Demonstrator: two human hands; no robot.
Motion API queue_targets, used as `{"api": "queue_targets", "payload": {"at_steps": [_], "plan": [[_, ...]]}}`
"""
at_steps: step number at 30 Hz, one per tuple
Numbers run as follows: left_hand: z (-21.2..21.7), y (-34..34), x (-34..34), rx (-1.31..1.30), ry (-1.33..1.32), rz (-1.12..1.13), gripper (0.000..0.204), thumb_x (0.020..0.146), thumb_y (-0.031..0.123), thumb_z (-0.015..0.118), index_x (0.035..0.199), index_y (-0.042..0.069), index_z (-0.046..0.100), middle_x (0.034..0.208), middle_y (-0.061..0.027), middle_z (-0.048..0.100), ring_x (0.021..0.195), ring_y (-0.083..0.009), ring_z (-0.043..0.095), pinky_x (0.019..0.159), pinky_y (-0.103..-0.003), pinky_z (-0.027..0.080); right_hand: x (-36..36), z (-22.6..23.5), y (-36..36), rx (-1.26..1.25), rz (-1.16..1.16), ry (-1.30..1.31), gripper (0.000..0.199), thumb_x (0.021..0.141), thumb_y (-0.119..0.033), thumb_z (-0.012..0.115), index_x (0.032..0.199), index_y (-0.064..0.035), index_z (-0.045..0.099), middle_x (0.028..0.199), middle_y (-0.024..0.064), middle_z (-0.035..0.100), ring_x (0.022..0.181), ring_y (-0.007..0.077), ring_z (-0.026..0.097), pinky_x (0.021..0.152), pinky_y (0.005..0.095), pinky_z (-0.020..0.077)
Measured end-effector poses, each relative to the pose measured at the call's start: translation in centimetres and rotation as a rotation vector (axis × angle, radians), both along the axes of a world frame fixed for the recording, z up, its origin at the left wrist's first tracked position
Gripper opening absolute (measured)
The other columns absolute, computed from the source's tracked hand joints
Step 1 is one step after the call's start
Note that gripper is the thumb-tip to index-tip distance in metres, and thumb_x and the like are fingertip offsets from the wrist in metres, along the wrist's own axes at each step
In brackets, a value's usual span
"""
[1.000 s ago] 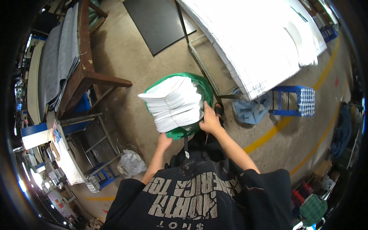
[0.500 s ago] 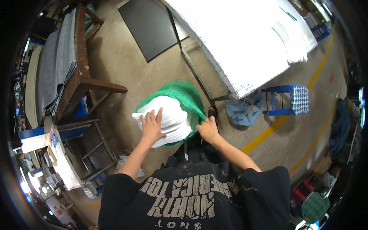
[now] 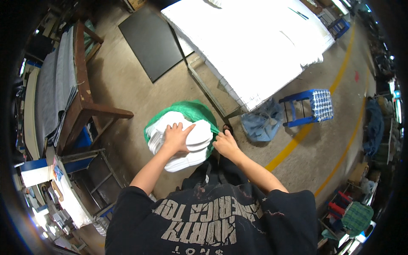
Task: The person repeatedly picks up white slipper-like footwear from a table and places them into a green plastic bag. They handle the items by hand, stacking them inside the bag and occasionally adjusting the pile.
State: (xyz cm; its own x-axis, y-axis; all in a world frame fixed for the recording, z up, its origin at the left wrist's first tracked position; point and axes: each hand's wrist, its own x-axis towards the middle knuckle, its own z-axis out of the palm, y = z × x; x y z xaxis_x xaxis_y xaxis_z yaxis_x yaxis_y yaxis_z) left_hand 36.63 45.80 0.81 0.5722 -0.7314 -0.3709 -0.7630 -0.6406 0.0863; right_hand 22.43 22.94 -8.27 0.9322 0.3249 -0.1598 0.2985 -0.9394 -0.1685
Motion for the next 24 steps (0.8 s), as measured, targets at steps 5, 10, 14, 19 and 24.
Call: {"api": "queue_targets", "payload": {"at_steps": [5, 10, 14, 19, 24], "plan": [[-2.6, 1.1, -1.8, -0.021, 0.038, -0.007, 0.117, 0.049, 0.047, 0.097, 0.155, 0.032, 0.049, 0.115, -0.0116, 0.057, 0.112, -0.0311, 0.056, 0.091, -0.047, 0.04, 0.1, -0.6, -1.1, 0.027, -0.037, -0.009, 0.018, 0.079, -0.032, 0.072, 0.074, -0.015, 0.073, 0.083, 0.0078, 0.066, 0.097, 0.0252, 0.061, 0.09, 0.0429, 0.04], [-3.5, 2.1, -4.4, -0.073, 0.066, 0.024, 0.115, 0.051, 0.043, 0.096, 0.155, 0.034, 0.048, 0.117, -0.0132, 0.055, 0.118, -0.0332, 0.052, 0.096, -0.05, 0.039, -0.1, -2.0, -1.8, 0.185, -0.276, 0.007, 0.025, 0.08, -0.026, 0.068, 0.09, -0.0045, 0.06, 0.077, 0.0173, 0.068, 0.084, 0.0346, 0.067, 0.083, 0.0528, 0.0465], [-3.5, 2.3, -5.6, -0.097, 0.059, 0.018, 0.117, 0.05, 0.039, 0.097, 0.156, 0.036, 0.046, 0.117, -0.013, 0.056, 0.116, -0.0338, 0.053, 0.095, -0.049, 0.04, 0.4, -4.2, 0.0, 0.111, -0.403, 0.116, 0.024, 0.083, -0.017, 0.064, 0.098, 0.001, 0.059, 0.084, 0.0297, 0.072, 0.062, 0.0418, 0.07, 0.07, 0.0536, 0.053], [-3.5, 1.2, -5.5, -0.042, 0.113, 0.018, 0.12, 0.051, 0.04, 0.095, 0.159, 0.035, 0.042, 0.116, -0.0144, 0.057, 0.115, -0.0347, 0.054, 0.094, -0.05, 0.041, 1.4, -4.7, 1.1, 0.228, -0.768, 0.276, 0.027, 0.091, -0.024, 0.064, 0.105, -0.0005, 0.063, 0.084, 0.028, 0.074, 0.072, 0.043, 0.073, 0.071, 0.054, 0.0583], [-3.7, -1.0, -4.7, -0.16, -0.027, 0.03, 0.124, 0.053, 0.048, 0.093, 0.163, 0.032, 0.036, 0.118, -0.0128, 0.058, 0.113, -0.0339, 0.055, 0.095, -0.051, 0.041, 3.4, -2.7, 0.7, 0.425, -0.941, 0.17, 0.027, 0.097, -0.034, 0.062, 0.096, -0.0084, 0.07, 0.081, 0.0238, 0.072, 0.081, 0.0438, 0.073, 0.073, 0.0556, 0.0568]]}}
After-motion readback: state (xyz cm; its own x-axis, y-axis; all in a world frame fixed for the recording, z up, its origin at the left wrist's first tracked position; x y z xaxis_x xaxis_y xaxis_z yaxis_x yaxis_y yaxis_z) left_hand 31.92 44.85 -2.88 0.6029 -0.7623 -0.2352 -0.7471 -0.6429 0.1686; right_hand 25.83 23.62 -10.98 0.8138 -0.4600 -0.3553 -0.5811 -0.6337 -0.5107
